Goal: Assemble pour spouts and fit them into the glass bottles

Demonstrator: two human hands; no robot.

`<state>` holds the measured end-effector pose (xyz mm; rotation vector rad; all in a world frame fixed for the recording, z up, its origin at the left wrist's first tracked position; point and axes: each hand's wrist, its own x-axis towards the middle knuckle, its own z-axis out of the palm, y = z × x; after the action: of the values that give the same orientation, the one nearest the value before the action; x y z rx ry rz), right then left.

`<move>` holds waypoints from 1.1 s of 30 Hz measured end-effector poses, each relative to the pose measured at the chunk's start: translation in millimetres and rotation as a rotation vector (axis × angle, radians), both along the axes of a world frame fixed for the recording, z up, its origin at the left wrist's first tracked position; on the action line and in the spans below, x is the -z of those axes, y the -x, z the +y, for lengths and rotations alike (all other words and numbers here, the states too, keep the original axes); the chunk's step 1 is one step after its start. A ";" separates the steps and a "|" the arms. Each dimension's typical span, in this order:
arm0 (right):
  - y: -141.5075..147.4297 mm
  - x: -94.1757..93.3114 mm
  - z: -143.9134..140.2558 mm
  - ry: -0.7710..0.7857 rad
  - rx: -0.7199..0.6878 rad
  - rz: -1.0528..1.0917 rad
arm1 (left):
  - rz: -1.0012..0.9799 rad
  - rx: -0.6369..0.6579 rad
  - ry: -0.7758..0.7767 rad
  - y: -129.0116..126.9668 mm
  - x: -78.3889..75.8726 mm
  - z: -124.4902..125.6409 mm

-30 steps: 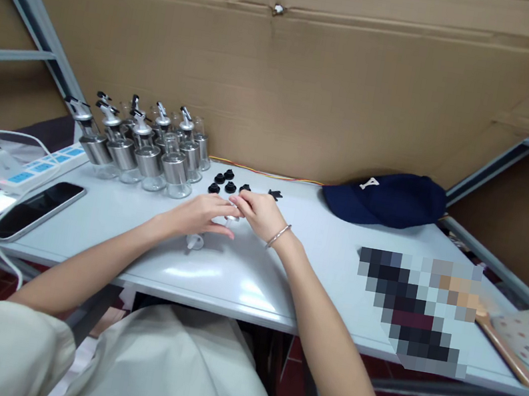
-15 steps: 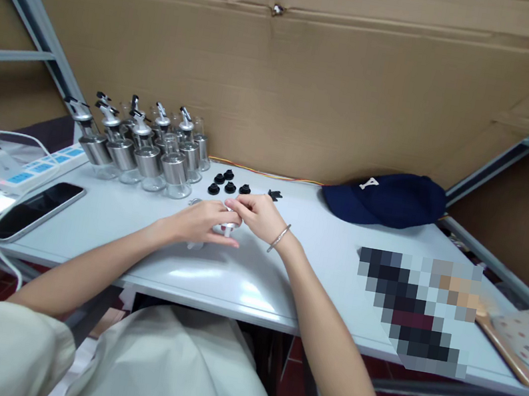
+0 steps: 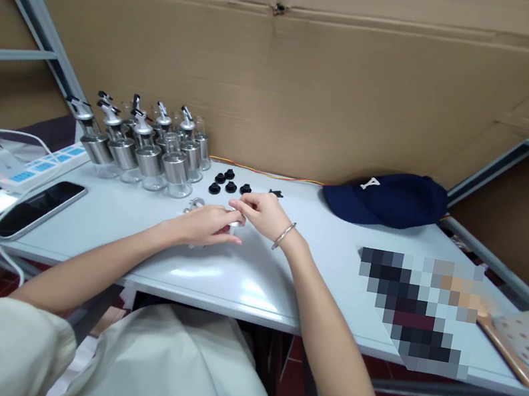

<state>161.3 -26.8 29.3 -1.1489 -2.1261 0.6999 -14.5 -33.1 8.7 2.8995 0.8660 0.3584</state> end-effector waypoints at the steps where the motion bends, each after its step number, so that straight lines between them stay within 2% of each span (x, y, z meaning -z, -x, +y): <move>1: 0.1 -0.6 -0.5 0.007 -0.004 0.007 | 0.002 0.001 0.000 -0.1 -0.9 -0.6; 13: 1.0 -0.5 -1.2 0.009 -0.021 0.056 | -0.047 0.036 -0.058 -0.2 1.9 -0.9; 24: 0.6 4.0 3.3 -0.044 0.013 0.025 | -0.004 -0.016 -0.134 8.3 6.7 17.0; 30: -0.7 5.8 5.3 -0.060 0.022 0.012 | -0.023 -0.087 -0.087 10.5 5.7 20.6; 33: -0.6 5.2 4.8 -0.063 0.033 0.001 | -0.075 -0.090 0.025 11.5 7.1 19.5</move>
<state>161.9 -21.9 24.2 -1.1470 -2.1082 0.6142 -26.0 -13.6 1.7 2.8110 0.9841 0.4578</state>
